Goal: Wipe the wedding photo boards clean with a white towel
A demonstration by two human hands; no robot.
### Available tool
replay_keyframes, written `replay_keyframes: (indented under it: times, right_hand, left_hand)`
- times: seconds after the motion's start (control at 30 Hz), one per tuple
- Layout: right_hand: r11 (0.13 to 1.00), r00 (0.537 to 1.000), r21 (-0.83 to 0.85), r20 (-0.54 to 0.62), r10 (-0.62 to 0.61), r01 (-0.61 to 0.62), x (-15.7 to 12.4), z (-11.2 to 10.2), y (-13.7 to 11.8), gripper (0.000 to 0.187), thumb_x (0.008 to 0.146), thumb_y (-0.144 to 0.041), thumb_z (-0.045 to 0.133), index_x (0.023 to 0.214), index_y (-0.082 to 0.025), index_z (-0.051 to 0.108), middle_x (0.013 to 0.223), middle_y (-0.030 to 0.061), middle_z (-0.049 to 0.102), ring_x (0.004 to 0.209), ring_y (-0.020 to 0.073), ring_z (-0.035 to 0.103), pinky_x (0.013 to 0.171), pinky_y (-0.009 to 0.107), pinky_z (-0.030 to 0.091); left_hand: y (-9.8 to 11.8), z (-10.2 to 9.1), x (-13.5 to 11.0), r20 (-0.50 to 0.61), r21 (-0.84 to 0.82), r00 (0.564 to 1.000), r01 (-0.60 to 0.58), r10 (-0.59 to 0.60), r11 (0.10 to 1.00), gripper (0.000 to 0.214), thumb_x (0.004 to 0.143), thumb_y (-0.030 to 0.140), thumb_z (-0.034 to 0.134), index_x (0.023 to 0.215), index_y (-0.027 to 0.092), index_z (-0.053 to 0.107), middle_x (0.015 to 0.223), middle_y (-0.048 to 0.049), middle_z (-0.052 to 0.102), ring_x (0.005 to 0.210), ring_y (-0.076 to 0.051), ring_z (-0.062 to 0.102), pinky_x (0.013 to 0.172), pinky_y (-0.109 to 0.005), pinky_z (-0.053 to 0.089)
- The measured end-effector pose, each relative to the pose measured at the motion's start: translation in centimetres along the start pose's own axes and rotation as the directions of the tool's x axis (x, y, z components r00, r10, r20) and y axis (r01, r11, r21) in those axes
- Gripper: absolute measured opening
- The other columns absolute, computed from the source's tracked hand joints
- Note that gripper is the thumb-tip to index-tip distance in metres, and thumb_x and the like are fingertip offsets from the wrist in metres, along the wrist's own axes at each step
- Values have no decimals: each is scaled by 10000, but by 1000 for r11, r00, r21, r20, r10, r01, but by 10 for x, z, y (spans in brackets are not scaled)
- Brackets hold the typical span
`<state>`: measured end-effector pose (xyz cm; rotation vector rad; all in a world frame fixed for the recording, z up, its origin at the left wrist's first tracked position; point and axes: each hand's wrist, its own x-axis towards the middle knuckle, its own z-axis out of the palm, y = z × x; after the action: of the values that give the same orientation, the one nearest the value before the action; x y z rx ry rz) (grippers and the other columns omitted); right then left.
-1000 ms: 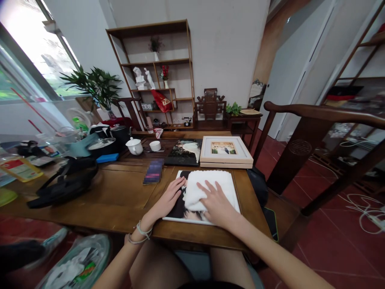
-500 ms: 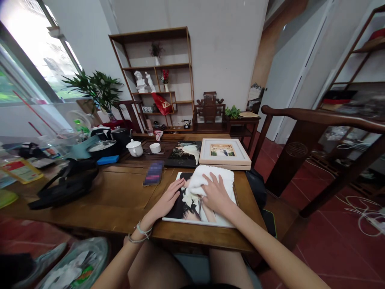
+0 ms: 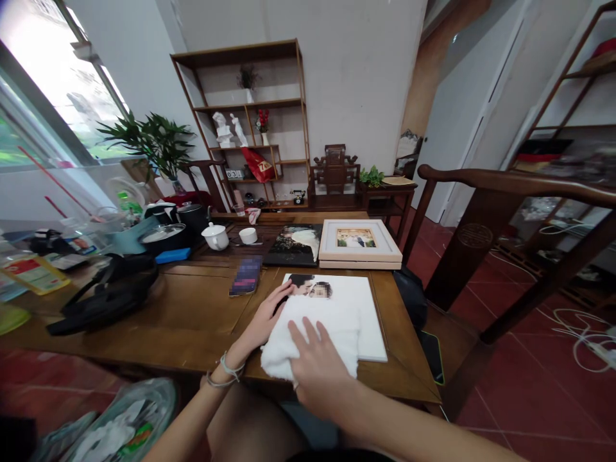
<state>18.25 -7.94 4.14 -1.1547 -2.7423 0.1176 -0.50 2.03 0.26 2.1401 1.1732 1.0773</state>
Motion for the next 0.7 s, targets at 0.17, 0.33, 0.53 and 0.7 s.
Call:
replay_keyframes:
  times: [0.17, 0.33, 0.53, 0.7]
  right_hand:
    - [979, 985, 172, -116, 131, -110, 7, -24, 59, 305, 744, -184, 567, 1013, -145, 704, 1399, 173, 456, 1258, 323, 435, 1027, 463, 343]
    - [950, 974, 303, -180, 141, -81, 44, -37, 101, 273, 887, -232, 436, 990, -181, 683, 1047, 97, 692, 965, 252, 610, 866, 382, 438]
    - [941, 983, 339, -164, 77, -18, 104, -36, 97, 331, 948, -349, 386, 955, -181, 671, 879, 44, 718, 790, 203, 638, 741, 306, 459]
    - [960, 986, 280, -161, 33, 13, 106, -26, 94, 240, 900, -287, 477, 952, -183, 687, 978, 63, 707, 882, 215, 610, 798, 311, 435]
  left_hand:
    - [3, 1, 2, -35, 47, 999, -33, 34, 998, 351, 911, 217, 424, 1221, 219, 586, 1324, -78, 568, 1234, -212, 517, 1090, -457, 363]
    - [1, 2, 0, 2, 69, 1000, -26, 26, 997, 373, 914, 256, 446, 1269, 209, 550, 1382, -80, 517, 1285, -207, 469, 1111, -444, 338]
    - [1, 3, -1, 14, 98, 1000, -24, 23, 995, 364, 909, 297, 476, 1249, 208, 569, 1368, -93, 528, 1287, -230, 466, 1109, -465, 330]
    - [2, 2, -1, -1, 91, 1000, -23, 23, 996, 347, 906, 299, 482, 1222, 205, 591, 1345, -95, 546, 1276, -242, 474, 1100, -464, 341]
